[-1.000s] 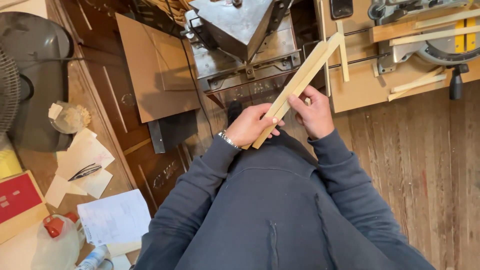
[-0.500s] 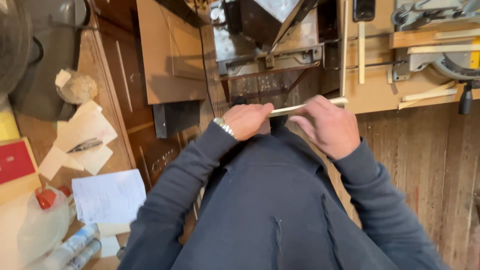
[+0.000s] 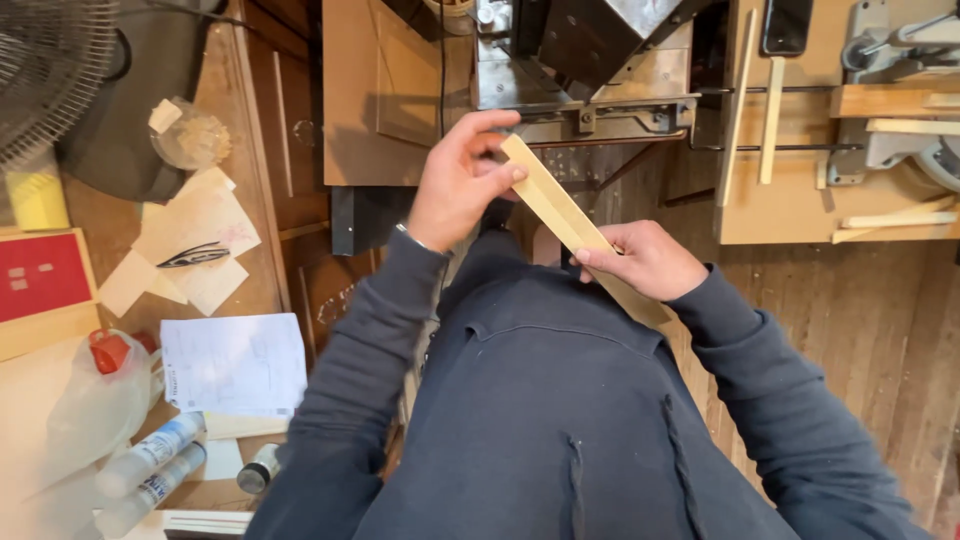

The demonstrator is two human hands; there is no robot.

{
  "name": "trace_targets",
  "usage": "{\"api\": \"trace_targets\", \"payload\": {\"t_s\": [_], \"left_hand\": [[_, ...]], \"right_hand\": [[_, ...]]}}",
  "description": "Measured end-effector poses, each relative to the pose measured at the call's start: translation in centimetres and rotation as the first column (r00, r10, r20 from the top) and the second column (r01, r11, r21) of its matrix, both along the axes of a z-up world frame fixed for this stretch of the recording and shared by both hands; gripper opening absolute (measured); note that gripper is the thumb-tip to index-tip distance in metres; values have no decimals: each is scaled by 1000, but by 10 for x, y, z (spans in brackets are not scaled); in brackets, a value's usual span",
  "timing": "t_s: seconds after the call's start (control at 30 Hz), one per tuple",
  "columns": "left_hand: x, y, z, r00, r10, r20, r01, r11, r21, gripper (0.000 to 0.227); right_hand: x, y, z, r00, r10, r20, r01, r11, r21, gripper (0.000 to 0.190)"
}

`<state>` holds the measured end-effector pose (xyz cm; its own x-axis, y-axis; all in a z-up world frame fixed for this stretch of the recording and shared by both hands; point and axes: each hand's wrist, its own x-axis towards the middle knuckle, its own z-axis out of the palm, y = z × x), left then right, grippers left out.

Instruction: Cutting and preparing thin wood strips for art framing using a miter saw and a manual miter guillotine.

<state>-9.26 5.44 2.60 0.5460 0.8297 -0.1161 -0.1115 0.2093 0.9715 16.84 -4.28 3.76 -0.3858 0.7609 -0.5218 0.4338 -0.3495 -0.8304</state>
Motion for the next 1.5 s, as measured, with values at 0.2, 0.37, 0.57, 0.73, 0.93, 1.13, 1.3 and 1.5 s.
{"api": "trace_targets", "payload": {"t_s": [0.2, 0.37, 0.57, 0.73, 0.93, 1.13, 1.3, 1.5], "left_hand": [[24, -34, -16, 891, 439, 117, -407, 885, -225, 48], [21, -36, -17, 871, 481, 101, -460, 870, -177, 38], [21, -35, -20, 872, 482, 79, -465, 869, -170, 32], [20, -33, -20, 876, 479, 59, -464, 870, -167, 28], [20, -32, -19, 879, 475, 42, -462, 870, -170, 27], [19, -32, -18, 880, 472, 49, -457, 871, -181, 25], [20, -31, -18, 881, 471, 47, -457, 872, -176, 24], [18, -32, -18, 883, 467, 38, -454, 873, -175, 23]], "right_hand": [[-12, 4, -5, 1000, 10, 9, -10, 1000, 13, 36], [-11, 3, -5, 999, 30, 33, -29, 999, -33, 37], [-7, 2, -8, 999, 44, 23, -43, 998, -50, 40], [-6, 0, -10, 996, 67, 52, -63, 995, -77, 40], [-19, 3, 11, 950, 105, 294, -110, 994, 2, 45], [-28, -1, 19, 832, 102, 545, -196, 973, 118, 63], [-34, -3, 23, 753, 75, 653, -239, 957, 166, 49], [-35, -1, 25, 735, 86, 673, -262, 951, 165, 44]]}}
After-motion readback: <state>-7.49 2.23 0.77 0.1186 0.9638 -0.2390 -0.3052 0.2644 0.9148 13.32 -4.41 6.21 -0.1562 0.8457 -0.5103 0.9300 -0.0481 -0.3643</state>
